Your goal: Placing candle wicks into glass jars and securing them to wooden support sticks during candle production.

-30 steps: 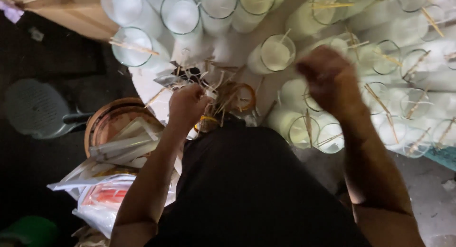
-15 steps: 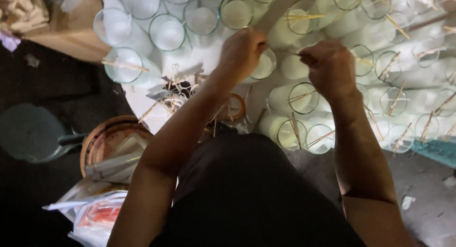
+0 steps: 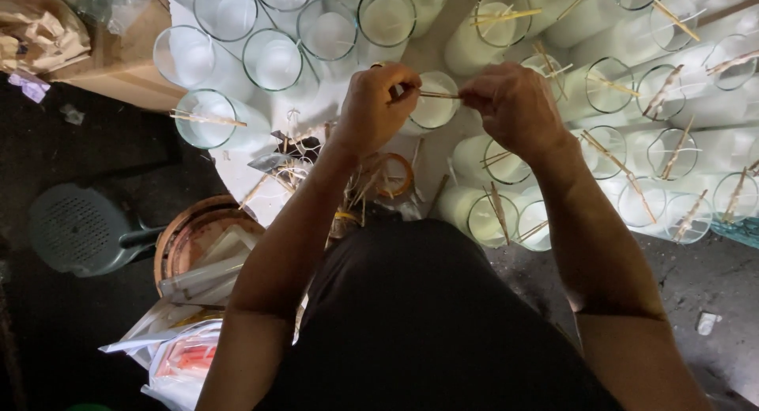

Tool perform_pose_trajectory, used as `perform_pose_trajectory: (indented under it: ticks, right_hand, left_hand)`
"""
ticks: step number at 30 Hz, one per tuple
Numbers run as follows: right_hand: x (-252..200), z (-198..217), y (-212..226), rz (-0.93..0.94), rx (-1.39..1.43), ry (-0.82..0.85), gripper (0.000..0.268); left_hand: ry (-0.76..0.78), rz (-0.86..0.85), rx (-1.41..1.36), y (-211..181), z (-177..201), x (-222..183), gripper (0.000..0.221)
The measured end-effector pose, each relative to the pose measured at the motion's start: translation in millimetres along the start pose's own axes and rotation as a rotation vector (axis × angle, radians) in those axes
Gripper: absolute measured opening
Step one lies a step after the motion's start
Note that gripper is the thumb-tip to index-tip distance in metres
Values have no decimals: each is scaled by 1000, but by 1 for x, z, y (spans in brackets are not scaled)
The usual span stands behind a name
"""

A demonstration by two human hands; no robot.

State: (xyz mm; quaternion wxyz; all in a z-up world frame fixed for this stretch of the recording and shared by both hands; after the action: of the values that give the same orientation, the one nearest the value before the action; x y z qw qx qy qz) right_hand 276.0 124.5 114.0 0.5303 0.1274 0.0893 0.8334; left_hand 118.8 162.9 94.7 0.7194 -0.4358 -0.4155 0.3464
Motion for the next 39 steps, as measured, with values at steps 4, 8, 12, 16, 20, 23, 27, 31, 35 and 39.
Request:
perform_pose_trajectory:
  ticks: [4,8,12,16,20,23,27,31,35,39]
  right_hand:
    - [2,-1,4,40,4,-25,13]
    - [11,-20,6,75,-37,-38,9]
    - [18,-27,19,41,-45,-88,10]
    - [16,-42,23,-46,169,-16,39]
    - [18,-33,29,-87,232,-102,26]
    - [18,-27,28,-135,247,-173,14]
    - [17,-26,27,-167,303,-183,4]
    - [17,-28,26,-178,250,-168,6]
    - [14,-36,15,-269,290,-121,33]
    - [14,-31,18,-242,296,-134,8]
  left_hand:
    - [18,-23,-21,-8,-3,1,12]
    - [28,44,-16,-20,-6,2,11]
    - [-22,18,10,-15,-8,1,12]
    - [-16,88,-53,-13,-5,-2,11]
    - [-12,60,-169,-16,4,-7,20]
    - [64,-41,-60,-20,8,-12,26]
    - [144,-81,176,-11,8,-17,25]
    - [199,-140,346,-3,-4,-13,17]
    - [204,-130,401,10,-10,-14,24]
    - [201,-131,403,8,-10,-15,21]
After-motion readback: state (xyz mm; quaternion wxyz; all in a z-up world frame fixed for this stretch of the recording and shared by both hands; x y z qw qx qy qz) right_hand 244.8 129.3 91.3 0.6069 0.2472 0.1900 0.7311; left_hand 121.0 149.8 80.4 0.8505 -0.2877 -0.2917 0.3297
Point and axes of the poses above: each hand's wrist, its own x-axis towards the middle knuckle, its own z-axis out of the back of the hand, y = z × x, the point moved 10 cm from there along x, towards the middle knuckle, and after that the axes turned 7 degrees about -x, right-handed, at the moved point
